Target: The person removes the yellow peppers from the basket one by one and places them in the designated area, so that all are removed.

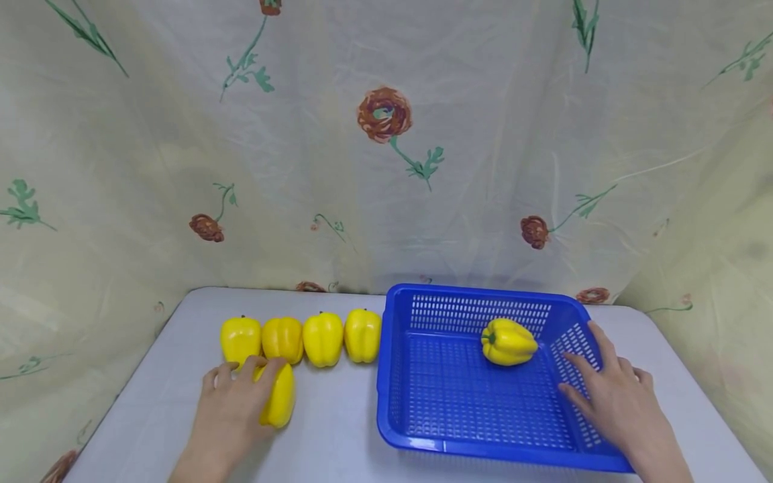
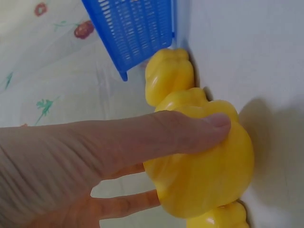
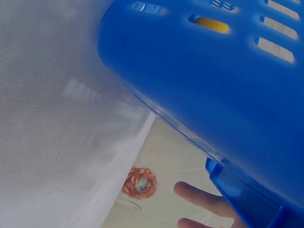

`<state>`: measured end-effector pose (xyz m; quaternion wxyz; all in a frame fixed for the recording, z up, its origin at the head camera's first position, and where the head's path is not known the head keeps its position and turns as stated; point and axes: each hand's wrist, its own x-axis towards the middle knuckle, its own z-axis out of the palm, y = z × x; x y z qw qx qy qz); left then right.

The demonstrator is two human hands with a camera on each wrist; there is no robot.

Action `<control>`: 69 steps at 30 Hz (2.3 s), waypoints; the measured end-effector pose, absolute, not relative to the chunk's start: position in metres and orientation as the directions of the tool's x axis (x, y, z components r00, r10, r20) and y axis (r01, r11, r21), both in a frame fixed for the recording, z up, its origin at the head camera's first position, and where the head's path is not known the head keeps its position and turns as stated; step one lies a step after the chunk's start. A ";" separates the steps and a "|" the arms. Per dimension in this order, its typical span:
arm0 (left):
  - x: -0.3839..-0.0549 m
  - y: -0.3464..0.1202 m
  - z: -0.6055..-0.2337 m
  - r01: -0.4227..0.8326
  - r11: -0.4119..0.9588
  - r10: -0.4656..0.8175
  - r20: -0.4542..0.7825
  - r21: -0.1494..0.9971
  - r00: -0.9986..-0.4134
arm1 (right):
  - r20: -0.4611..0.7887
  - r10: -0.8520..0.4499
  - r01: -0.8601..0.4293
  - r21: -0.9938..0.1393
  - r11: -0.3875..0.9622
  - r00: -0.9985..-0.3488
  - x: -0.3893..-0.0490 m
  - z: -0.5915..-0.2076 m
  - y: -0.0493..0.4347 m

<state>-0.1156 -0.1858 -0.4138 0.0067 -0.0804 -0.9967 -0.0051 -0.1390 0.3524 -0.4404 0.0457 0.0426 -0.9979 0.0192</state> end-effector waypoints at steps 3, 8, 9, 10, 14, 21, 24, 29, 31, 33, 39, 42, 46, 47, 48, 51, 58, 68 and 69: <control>-0.117 -0.184 -0.415 0.166 0.986 0.166 0.011 0.013 -0.986 | 0.094 -0.083 -0.087 -0.033 0.996 -0.992 -0.139 -0.440 0.353; -0.117 -0.183 -0.419 0.182 0.983 0.182 0.041 0.005 -0.983 | 0.099 -0.087 -0.090 -0.030 0.995 -0.991 -0.138 -0.440 0.353; -0.117 -0.182 -0.420 0.185 0.983 0.185 0.048 0.006 -0.982 | 0.100 -0.087 -0.091 -0.030 0.995 -0.991 -0.138 -0.440 0.353; -0.117 -0.182 -0.421 0.189 0.982 0.188 0.056 0.009 -0.981 | 0.100 -0.087 -0.090 -0.031 0.995 -0.991 -0.138 -0.440 0.353; -0.116 -0.182 -0.423 0.199 0.980 0.197 0.068 0.018 -0.978 | 0.097 -0.087 -0.091 -0.034 0.995 -0.991 -0.138 -0.440 0.352; -0.117 -0.180 -0.420 0.185 0.982 0.184 0.015 0.032 -0.983 | 0.100 -0.090 -0.094 -0.031 0.995 -0.991 -0.138 -0.439 0.352; -0.117 -0.179 -0.419 0.186 0.981 0.187 -0.005 0.049 -0.982 | 0.100 -0.089 -0.093 -0.032 0.995 -0.991 -0.138 -0.439 0.352; -0.117 -0.178 -0.419 0.197 0.978 0.199 -0.015 0.064 -0.980 | 0.104 -0.090 -0.094 -0.035 0.995 -0.991 -0.138 -0.440 0.352; -0.118 -0.179 -0.420 0.197 0.978 0.198 -0.014 0.065 -0.980 | 0.103 -0.091 -0.095 -0.034 0.995 -0.990 -0.138 -0.440 0.352; -0.118 -0.179 -0.420 0.200 0.977 0.201 -0.010 0.071 -0.980 | 0.103 -0.092 -0.096 -0.032 0.995 -0.990 -0.138 -0.440 0.352; -0.117 -0.178 -0.422 0.235 0.967 0.234 0.022 0.103 -0.972 | 0.114 -0.096 -0.099 -0.027 0.995 -0.989 -0.138 -0.441 0.353; -0.117 -0.177 -0.423 0.246 0.965 0.242 0.048 0.095 -0.969 | 0.111 -0.093 -0.096 -0.026 0.995 -0.989 -0.138 -0.440 0.353; -0.117 -0.176 -0.424 0.241 0.968 0.237 0.059 0.063 -0.970 | 0.106 -0.090 -0.093 -0.024 0.995 -0.990 -0.138 -0.440 0.353; -0.117 -0.176 -0.424 0.238 0.970 0.235 0.057 0.057 -0.970 | 0.107 -0.091 -0.093 -0.023 0.995 -0.990 -0.138 -0.440 0.353; -0.117 -0.176 -0.424 0.235 0.970 0.233 0.053 0.052 -0.971 | 0.111 -0.093 -0.096 -0.023 0.995 -0.990 -0.138 -0.441 0.353; -0.118 -0.175 -0.424 0.231 0.972 0.229 0.042 0.051 -0.973 | 0.120 -0.097 -0.101 -0.022 0.995 -0.988 -0.137 -0.441 0.353; -0.118 -0.175 -0.423 0.225 0.973 0.224 0.024 0.057 -0.974 | 0.103 -0.087 -0.091 -0.027 0.996 -0.991 -0.138 -0.441 0.352; -0.116 -0.174 -0.419 0.230 0.972 0.230 0.022 0.046 -0.973 | 0.095 -0.087 -0.090 -0.030 0.995 -0.992 -0.137 -0.442 0.353; -0.115 -0.174 -0.419 0.237 0.971 0.235 0.031 0.038 -0.971 | 0.095 -0.087 -0.090 -0.029 0.995 -0.992 -0.137 -0.442 0.353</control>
